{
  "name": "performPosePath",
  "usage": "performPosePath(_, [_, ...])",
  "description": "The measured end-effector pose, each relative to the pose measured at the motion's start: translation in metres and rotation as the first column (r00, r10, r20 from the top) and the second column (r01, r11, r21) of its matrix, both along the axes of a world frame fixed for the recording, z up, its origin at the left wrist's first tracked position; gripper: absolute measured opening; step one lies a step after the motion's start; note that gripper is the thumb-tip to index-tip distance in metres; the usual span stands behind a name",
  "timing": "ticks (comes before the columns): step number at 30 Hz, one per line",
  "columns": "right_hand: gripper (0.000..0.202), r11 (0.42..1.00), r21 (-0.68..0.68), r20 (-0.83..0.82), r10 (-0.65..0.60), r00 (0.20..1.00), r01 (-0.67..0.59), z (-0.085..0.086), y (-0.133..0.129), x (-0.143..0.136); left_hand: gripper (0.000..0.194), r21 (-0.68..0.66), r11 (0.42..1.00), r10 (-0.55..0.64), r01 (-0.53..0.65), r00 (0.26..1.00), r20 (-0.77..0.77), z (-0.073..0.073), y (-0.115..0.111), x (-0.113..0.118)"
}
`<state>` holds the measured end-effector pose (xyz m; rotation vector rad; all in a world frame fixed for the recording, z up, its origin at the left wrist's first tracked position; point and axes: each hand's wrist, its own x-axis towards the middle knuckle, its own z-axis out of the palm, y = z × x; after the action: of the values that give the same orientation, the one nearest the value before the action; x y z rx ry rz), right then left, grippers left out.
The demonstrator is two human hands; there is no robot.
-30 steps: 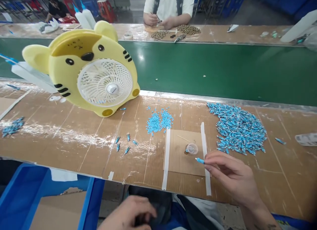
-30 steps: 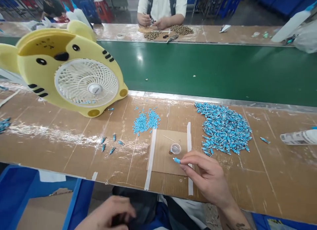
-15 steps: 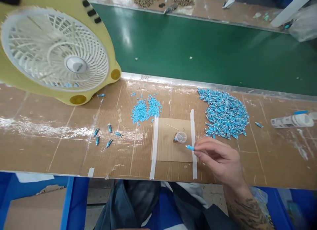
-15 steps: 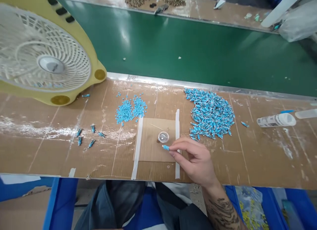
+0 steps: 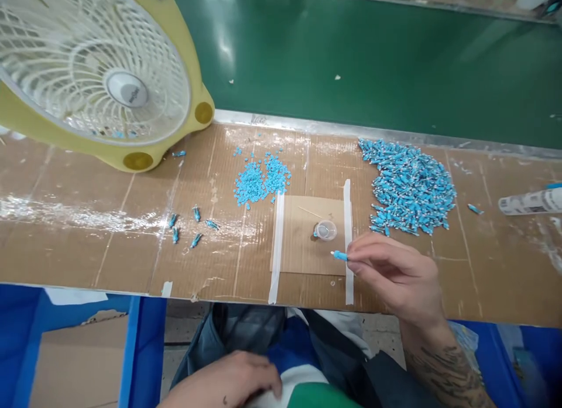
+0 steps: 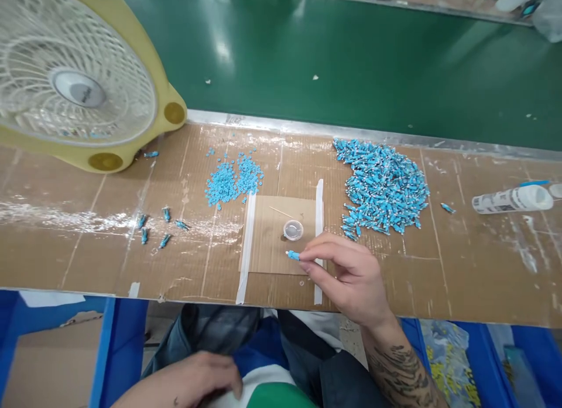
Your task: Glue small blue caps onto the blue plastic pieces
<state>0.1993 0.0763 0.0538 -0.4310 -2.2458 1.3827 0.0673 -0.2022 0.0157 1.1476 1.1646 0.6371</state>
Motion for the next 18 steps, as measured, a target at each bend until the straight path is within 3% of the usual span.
performPosePath(3, [0.021,1.000,0.012,0.028,-0.011,1.000,0.011,-0.002,0.004,0.000,0.009,-0.019,0.985,0.159,-0.174,0.935,-0.317,0.028,0.011,-0.026])
performPosePath(6, [0.019,0.999,0.028,0.039,-0.039,0.998,0.038,-0.003,0.009,-0.003,0.010,0.093,0.957,0.289,-0.275,0.871,-0.397,0.036,0.029,-0.049])
performPosePath(9, [0.019,0.999,0.038,0.016,-0.035,0.999,0.034,0.001,0.016,-0.010,0.015,0.292,0.886,0.462,-0.361,0.741,-0.487,0.030,0.058,-0.077])
performPosePath(11, [0.019,0.999,0.043,-0.004,-0.017,1.000,0.017,0.003,0.022,-0.017,0.014,0.415,0.827,0.561,-0.379,0.601,-0.569,0.023,0.081,-0.095])
performPosePath(14, [0.020,0.998,0.059,-0.016,0.015,1.000,-0.014,0.004,0.033,-0.028,0.013,0.518,0.784,0.621,-0.341,0.425,-0.659,0.015,0.108,-0.117])
performPosePath(18, [0.021,0.996,0.068,-0.007,0.051,0.999,-0.051,0.000,0.049,-0.038,0.013,0.562,0.770,0.637,-0.301,0.319,-0.702,0.006,0.118,-0.136])
